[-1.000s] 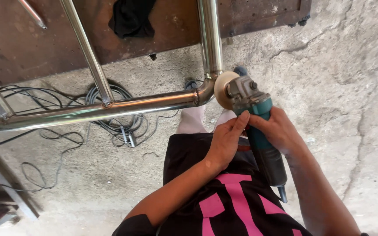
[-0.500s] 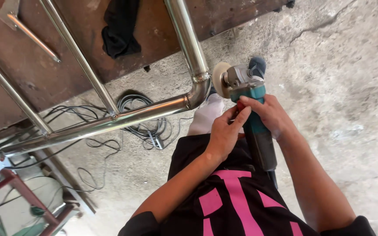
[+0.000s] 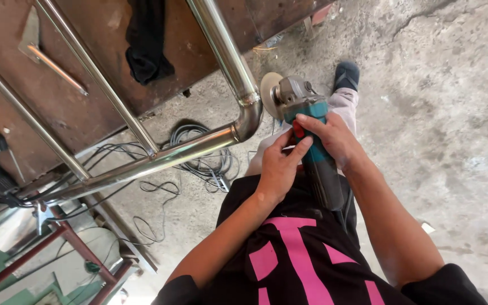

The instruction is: Polishing the welded joints of a stainless steel metal frame using an angle grinder.

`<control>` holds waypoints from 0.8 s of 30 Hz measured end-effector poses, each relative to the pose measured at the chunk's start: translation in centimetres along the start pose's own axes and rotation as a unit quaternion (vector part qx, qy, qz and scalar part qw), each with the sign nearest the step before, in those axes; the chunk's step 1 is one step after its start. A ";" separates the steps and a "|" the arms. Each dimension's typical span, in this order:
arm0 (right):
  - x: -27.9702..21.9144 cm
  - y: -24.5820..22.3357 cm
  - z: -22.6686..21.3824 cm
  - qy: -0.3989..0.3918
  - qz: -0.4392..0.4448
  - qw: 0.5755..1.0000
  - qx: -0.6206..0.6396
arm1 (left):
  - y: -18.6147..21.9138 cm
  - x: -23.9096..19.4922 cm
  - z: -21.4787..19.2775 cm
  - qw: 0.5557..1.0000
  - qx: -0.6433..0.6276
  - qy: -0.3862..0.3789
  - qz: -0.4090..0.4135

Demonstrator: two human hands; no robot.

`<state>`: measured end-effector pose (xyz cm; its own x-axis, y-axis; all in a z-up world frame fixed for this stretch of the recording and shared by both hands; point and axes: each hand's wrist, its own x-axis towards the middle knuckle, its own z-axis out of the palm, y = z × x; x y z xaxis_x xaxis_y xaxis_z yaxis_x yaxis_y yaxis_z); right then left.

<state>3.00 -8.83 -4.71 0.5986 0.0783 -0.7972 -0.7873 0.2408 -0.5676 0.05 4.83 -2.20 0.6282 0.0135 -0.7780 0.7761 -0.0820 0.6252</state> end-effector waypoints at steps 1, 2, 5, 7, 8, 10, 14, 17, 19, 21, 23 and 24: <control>0.0 -0.1 0.1 0.000 -0.001 1.000 0.003 | -0.1 0.1 -0.1 1.000 0.003 -0.001 0.001; 0.1 -0.3 0.2 -0.001 0.008 1.000 -0.023 | -0.2 0.2 -0.2 1.000 0.002 0.000 -0.009; -0.7 -1.0 0.3 0.004 0.009 0.999 -0.051 | -0.6 0.0 -0.4 1.000 -0.001 0.000 -0.024; -1.1 -0.7 0.5 0.006 -0.002 0.999 -0.054 | -1.0 -0.3 -0.7 1.000 -0.004 0.004 -0.026; -1.0 -0.2 0.6 0.006 -0.003 0.999 -0.047 | -1.3 -0.3 -0.7 1.000 -0.004 0.001 -0.031; -0.6 0.0 0.5 0.008 -0.011 0.999 -0.038 | -1.2 0.2 -0.7 1.000 -0.002 -0.005 -0.031; -0.7 -0.1 0.2 0.001 -0.004 0.998 -0.064 | -1.4 0.2 -1.0 0.999 0.010 -0.001 -0.033; -0.8 0.2 0.4 -0.003 0.002 0.997 -0.080 | -1.3 -0.3 -1.1 0.999 0.004 0.006 -0.033; -0.4 0.4 0.3 0.000 0.000 0.997 -0.074 | -1.0 0.1 -0.8 0.999 0.000 0.003 -0.034; 0.1 1.0 0.1 0.009 -0.013 0.997 -0.072 | -1.2 0.6 -0.5 0.999 -0.015 -0.007 -0.033; -0.7 0.1 0.1 0.002 -0.009 0.997 -0.075 | -1.3 0.1 -0.8 0.999 -0.006 -0.002 -0.033; -1.0 -0.4 0.0 -0.006 -0.004 0.997 -0.079 | -1.4 0.0 -1.0 0.999 0.003 0.004 -0.033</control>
<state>2.69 -8.99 -3.69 0.6066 0.0878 -0.7901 -0.7948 0.0865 -0.6007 -0.94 5.91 -3.01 0.5763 0.0264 -0.8168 0.8153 -0.0868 0.5725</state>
